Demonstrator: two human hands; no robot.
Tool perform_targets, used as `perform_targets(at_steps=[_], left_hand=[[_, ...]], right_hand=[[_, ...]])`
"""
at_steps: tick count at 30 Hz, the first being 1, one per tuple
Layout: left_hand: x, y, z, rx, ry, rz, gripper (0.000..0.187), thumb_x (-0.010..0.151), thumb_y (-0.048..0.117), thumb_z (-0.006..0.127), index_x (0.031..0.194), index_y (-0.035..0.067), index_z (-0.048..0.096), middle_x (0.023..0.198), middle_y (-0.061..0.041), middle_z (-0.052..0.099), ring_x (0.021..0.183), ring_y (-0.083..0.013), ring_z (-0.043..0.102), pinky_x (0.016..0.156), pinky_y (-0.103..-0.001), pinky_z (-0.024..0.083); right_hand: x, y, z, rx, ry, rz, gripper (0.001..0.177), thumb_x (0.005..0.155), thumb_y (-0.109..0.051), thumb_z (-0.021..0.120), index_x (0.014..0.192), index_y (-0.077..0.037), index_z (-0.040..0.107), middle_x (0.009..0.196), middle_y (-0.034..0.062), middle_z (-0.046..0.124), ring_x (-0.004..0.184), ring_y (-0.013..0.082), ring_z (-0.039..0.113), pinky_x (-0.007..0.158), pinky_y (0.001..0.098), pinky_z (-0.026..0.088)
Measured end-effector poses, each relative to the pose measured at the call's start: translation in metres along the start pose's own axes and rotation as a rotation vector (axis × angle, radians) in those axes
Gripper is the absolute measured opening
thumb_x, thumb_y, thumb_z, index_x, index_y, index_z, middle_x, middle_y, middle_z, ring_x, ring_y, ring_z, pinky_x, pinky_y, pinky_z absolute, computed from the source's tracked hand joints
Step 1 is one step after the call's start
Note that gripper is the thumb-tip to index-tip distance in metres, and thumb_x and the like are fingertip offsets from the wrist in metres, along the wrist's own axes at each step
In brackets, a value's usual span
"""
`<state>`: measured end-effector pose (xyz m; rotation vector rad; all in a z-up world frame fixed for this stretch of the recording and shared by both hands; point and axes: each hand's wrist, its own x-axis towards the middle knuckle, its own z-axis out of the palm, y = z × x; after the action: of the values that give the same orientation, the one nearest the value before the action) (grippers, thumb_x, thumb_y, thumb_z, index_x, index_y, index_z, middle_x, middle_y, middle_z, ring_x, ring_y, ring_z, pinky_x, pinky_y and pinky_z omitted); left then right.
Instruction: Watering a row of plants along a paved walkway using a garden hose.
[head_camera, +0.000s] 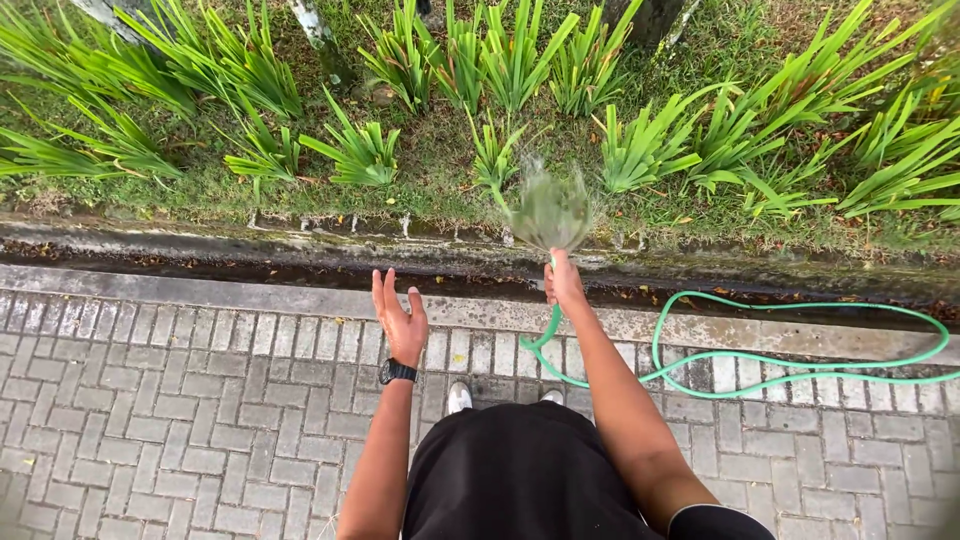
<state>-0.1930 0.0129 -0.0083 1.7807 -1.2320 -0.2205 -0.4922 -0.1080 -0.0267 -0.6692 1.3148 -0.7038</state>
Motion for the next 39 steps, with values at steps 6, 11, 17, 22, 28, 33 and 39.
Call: perform_targets(at_steps=[6,11,17,22,28,33,39], left_hand=[[0.004,0.015,-0.001,0.017,-0.021,-0.025,0.054,0.101,0.019,0.057,0.150,0.000,0.046,0.164,-0.030,0.027,0.150,-0.0477,0.029,0.119,-0.057,0.028],[0.007,0.011,0.003,0.002,-0.008,0.005,0.054,0.101,0.019,0.057,0.150,0.000,0.045,0.164,-0.029,0.028,0.150,-0.0473,0.031,0.120,-0.056,0.030],[0.004,0.014,0.011,0.018,0.007,0.030,0.053,0.101,0.018,0.058,0.150,-0.001,0.045,0.163,-0.030,0.029,0.150,-0.0470,0.032,0.119,-0.055,0.032],[-0.005,0.026,0.016,0.020,0.001,0.028,0.053,0.103,0.019,0.057,0.150,0.000,0.046,0.163,-0.029,0.030,0.150,-0.0471,0.032,0.119,-0.056,0.032],[-0.014,0.039,0.027,0.058,-0.022,-0.009,0.052,0.102,0.020,0.057,0.150,0.001,0.047,0.164,-0.029,0.029,0.151,-0.0464,0.030,0.120,-0.058,0.029],[-0.032,0.044,0.033,0.061,-0.016,0.046,0.052,0.103,0.017,0.059,0.151,0.001,0.046,0.163,-0.029,0.031,0.151,-0.0481,0.031,0.119,-0.058,0.031],[-0.051,0.057,0.029,0.051,-0.001,0.060,0.052,0.102,0.017,0.062,0.150,0.001,0.046,0.163,-0.028,0.033,0.151,-0.0472,0.032,0.121,-0.055,0.030]], right_hand=[[0.016,-0.010,-0.004,0.085,0.111,-0.018,0.055,0.096,-0.055,0.043,0.061,-0.012,0.036,0.047,-0.0007,0.031,0.036,0.0144,0.027,0.036,0.0347,0.022],[0.024,-0.005,-0.013,0.122,0.069,-0.150,0.056,0.096,-0.054,0.043,0.060,-0.013,0.036,0.046,-0.0002,0.030,0.034,0.0155,0.027,0.035,0.0351,0.022],[0.034,0.053,-0.032,0.181,0.079,-0.046,0.057,0.096,-0.055,0.043,0.058,-0.013,0.034,0.045,0.0005,0.029,0.034,0.0159,0.026,0.035,0.0355,0.020],[0.036,0.077,-0.039,0.112,0.068,0.064,0.058,0.095,-0.055,0.043,0.058,-0.012,0.035,0.044,0.0034,0.031,0.034,0.0176,0.027,0.034,0.0378,0.022],[0.018,-0.012,-0.026,0.150,-0.113,-0.212,0.058,0.100,-0.055,0.036,0.057,-0.016,0.034,0.043,-0.0017,0.029,0.032,0.0141,0.023,0.030,0.0325,0.021],[0.011,-0.021,-0.035,0.187,-0.197,-0.185,0.058,0.100,-0.056,0.036,0.058,-0.016,0.034,0.045,-0.0027,0.028,0.033,0.0130,0.022,0.032,0.0328,0.022],[0.029,0.114,-0.072,-0.057,0.038,-0.007,0.064,0.096,-0.061,0.047,0.058,-0.010,0.039,0.047,0.0015,0.038,0.037,0.0166,0.036,0.037,0.0356,0.029]])
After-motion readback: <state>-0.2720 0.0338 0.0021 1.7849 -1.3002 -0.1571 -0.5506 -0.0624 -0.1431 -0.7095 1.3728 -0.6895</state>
